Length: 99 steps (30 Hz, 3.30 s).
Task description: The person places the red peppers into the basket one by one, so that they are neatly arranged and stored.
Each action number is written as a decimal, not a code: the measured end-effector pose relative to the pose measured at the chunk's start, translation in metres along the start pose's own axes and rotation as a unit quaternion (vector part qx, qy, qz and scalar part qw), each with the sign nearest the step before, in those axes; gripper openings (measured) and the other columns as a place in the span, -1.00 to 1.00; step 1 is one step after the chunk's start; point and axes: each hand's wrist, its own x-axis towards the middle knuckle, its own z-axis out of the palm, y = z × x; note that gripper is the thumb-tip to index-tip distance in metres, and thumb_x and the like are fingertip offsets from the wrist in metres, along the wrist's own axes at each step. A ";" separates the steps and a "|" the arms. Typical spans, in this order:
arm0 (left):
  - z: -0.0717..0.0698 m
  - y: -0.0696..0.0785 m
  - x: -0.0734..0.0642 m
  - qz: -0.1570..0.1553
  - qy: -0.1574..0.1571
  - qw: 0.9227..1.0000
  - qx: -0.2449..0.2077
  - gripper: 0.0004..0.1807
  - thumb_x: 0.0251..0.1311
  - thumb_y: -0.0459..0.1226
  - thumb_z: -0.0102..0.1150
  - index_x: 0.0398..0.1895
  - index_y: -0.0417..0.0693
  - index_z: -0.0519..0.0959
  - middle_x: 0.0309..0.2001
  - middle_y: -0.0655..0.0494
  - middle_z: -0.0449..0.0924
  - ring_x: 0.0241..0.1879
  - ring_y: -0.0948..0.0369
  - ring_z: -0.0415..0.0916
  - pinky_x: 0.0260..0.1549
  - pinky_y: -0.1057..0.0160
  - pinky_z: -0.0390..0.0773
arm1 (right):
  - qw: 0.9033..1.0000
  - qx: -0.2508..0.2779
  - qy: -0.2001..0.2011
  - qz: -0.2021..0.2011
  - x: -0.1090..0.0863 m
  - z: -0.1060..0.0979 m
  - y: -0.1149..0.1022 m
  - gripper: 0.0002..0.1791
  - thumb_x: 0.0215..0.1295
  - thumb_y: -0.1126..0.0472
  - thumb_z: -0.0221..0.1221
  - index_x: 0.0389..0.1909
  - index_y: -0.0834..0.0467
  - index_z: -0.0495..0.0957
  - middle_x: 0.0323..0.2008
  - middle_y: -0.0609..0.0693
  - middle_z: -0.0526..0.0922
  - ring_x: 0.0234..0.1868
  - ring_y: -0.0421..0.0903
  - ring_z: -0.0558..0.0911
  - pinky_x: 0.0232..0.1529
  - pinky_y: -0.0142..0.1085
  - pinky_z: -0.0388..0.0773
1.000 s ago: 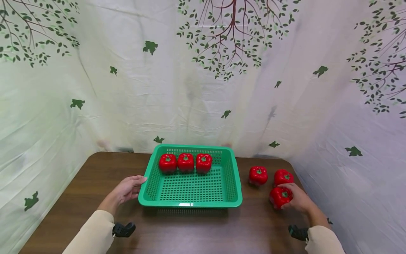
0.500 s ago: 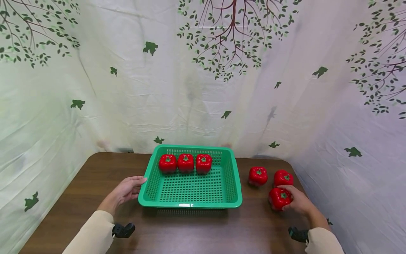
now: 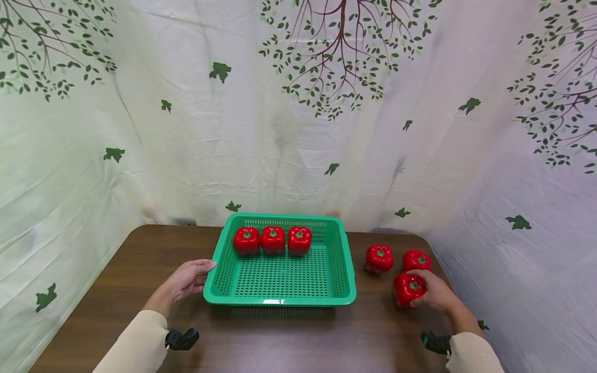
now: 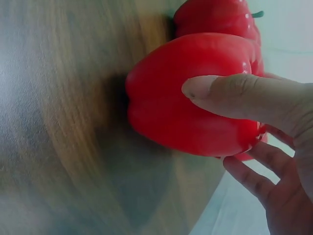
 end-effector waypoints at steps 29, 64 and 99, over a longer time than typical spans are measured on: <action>0.000 -0.001 0.001 0.002 0.003 1.000 0.002 -0.51 0.35 -0.09 0.09 0.14 -0.31 0.43 -0.22 0.05 0.65 -0.29 0.13 0.66 -0.26 0.23 0.65 | 0.993 -0.035 0.064 -0.088 0.015 -0.010 -0.052 -0.15 -0.19 0.16 0.54 0.18 0.32 0.39 0.07 0.31 0.45 0.07 0.30 0.40 -0.19 0.07 0.61; 0.003 0.002 0.002 0.001 0.003 1.000 0.006 -0.48 0.35 -0.09 0.09 0.16 -0.33 0.39 -0.20 0.03 0.62 -0.30 0.16 0.64 -0.26 0.22 0.64 | 0.989 -0.021 0.070 -0.131 0.054 -0.005 -0.133 -0.18 0.01 0.10 0.44 0.29 0.25 0.33 0.15 0.28 0.42 0.11 0.28 0.42 -0.15 0.05 0.61; 0.001 -0.001 -0.001 -0.006 0.008 1.000 -0.009 -0.53 0.35 -0.10 0.11 0.12 -0.31 0.42 -0.24 0.07 0.63 -0.30 0.16 0.65 -0.25 0.20 0.65 | 0.984 0.043 0.011 -0.174 0.103 0.060 -0.200 -0.24 -0.05 0.24 0.47 0.22 0.27 0.39 0.14 0.21 0.45 0.13 0.16 0.41 -0.08 -0.06 0.59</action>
